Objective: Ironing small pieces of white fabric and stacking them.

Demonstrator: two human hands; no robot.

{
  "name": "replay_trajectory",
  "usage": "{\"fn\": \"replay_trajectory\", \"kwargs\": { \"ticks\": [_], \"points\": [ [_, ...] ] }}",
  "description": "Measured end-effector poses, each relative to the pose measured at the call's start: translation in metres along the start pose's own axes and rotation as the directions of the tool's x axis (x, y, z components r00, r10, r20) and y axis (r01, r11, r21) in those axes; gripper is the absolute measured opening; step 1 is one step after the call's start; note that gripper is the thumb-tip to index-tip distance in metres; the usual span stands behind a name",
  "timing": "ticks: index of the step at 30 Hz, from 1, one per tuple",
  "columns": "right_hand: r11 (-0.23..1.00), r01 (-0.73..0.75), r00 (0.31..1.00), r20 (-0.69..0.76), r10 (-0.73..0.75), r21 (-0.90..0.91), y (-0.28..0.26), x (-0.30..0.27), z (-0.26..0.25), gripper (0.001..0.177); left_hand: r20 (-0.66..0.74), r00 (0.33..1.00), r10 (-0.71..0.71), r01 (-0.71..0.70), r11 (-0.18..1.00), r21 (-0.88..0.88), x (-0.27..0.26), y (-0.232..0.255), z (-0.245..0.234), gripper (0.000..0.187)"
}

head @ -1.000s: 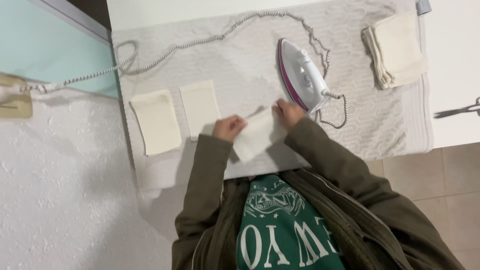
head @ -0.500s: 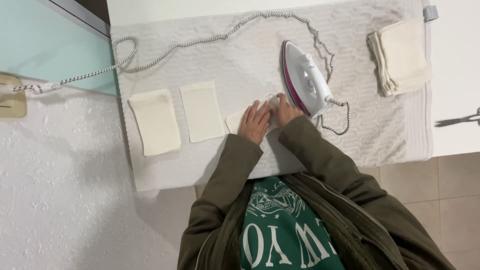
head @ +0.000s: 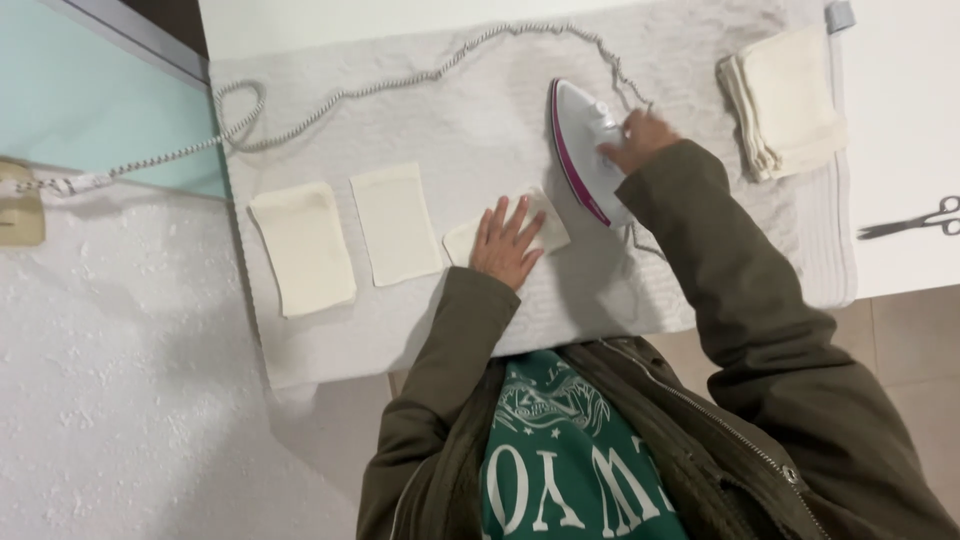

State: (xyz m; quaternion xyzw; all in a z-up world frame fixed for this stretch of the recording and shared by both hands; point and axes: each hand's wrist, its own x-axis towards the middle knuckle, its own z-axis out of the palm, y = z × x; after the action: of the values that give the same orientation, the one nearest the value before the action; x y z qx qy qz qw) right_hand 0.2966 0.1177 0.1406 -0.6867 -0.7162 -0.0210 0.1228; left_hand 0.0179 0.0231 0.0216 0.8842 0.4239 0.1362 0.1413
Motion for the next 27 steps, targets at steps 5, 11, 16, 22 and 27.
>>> {"fn": "replay_trajectory", "kwargs": {
  "ticks": [5, 11, 16, 22, 27],
  "points": [
    [0.733, -0.614, 0.648, 0.717, 0.256, 0.294, 0.002, 0.007, 0.011, 0.047, -0.08, 0.997, -0.009, 0.001, 0.995, -0.099, -0.014, -0.001, 0.007, 0.065],
    [0.82, -0.491, 0.737, 0.642, 0.213, 0.292, -0.053, -0.071, 0.015, 0.054, -0.118, 0.987, -0.111, 0.123, 0.988, 0.091, -0.04, -0.004, 0.015, 0.06],
    [0.906, -0.345, 0.795, 0.59, 0.143, 0.245, -0.073, -0.099, 0.079, 0.06, -0.103, 0.966, -0.236, 0.22, 0.965, -0.141, -0.036, -0.001, -0.004, 0.069],
    [0.81, -0.555, 0.633, 0.728, 0.265, 0.188, -0.09, -0.09, 0.051, 0.062, -0.109, 0.962, -0.249, 0.251, 0.968, 0.012, -0.041, 0.001, -0.007, 0.067],
    [0.888, -0.417, 0.786, 0.567, 0.247, 0.192, -0.096, -0.077, 0.066, 0.062, -0.054, 0.963, -0.263, 0.265, 0.963, 0.039, -0.04, 0.001, -0.01, 0.07]
  ]
}}
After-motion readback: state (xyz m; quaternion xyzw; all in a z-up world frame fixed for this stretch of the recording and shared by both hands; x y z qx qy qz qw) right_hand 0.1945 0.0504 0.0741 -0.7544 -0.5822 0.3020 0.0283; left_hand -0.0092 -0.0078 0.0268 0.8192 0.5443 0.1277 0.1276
